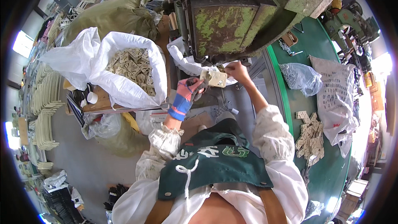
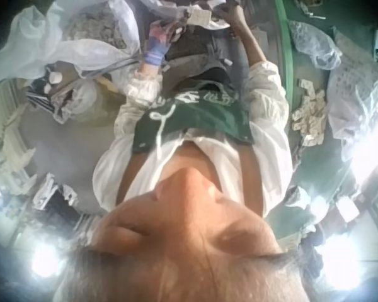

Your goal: The person repeatedly places small rectangular pieces into a press machine, operates the press, removes the processed pieces, and sets them on a nearby table. The person wears a protective glove on the left hand and handles the pieces one at a time.

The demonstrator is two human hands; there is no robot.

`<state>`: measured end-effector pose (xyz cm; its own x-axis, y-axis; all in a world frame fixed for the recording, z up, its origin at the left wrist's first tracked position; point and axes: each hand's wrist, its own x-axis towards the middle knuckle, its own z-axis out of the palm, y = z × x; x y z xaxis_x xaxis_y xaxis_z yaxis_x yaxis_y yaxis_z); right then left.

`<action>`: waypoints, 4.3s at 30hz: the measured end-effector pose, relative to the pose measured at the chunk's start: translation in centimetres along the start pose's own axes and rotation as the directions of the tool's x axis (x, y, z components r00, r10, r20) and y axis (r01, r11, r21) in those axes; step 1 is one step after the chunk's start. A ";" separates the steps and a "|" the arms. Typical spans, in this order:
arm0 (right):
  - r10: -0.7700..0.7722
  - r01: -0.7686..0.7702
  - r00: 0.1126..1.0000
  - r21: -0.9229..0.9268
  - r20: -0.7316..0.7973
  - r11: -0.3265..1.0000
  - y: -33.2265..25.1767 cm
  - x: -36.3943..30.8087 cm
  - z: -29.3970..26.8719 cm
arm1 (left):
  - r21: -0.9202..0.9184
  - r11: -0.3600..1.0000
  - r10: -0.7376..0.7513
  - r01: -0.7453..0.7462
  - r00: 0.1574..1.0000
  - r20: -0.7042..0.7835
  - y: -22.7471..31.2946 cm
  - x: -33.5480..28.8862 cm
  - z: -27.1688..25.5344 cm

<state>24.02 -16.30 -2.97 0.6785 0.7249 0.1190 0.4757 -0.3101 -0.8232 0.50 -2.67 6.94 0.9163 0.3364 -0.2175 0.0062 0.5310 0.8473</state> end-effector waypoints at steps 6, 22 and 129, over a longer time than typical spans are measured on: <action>0.074 0.085 0.978 -0.690 0.197 0.719 3.0 2.9 5.3 | -0.022 0.999 0.032 -0.037 0.982 -0.186 -1.6 -3.3 -1.8; 0.097 -0.125 0.991 0.351 0.095 0.928 7.5 3.0 1.6 | 0.030 0.993 0.119 -0.117 0.990 -0.074 -5.2 -5.5 -7.0; -0.877 0.803 0.467 -0.467 0.109 0.370 -14.6 -4.5 -1.9 | 0.012 0.997 0.079 -0.078 0.975 -0.207 -2.5 1.1 -2.5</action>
<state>15.04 -16.20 9.57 -0.1616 0.6780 0.7171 0.9823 0.1805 0.0507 0.46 -1.72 3.40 0.8108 0.5311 -0.2460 -0.0604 0.4940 0.8674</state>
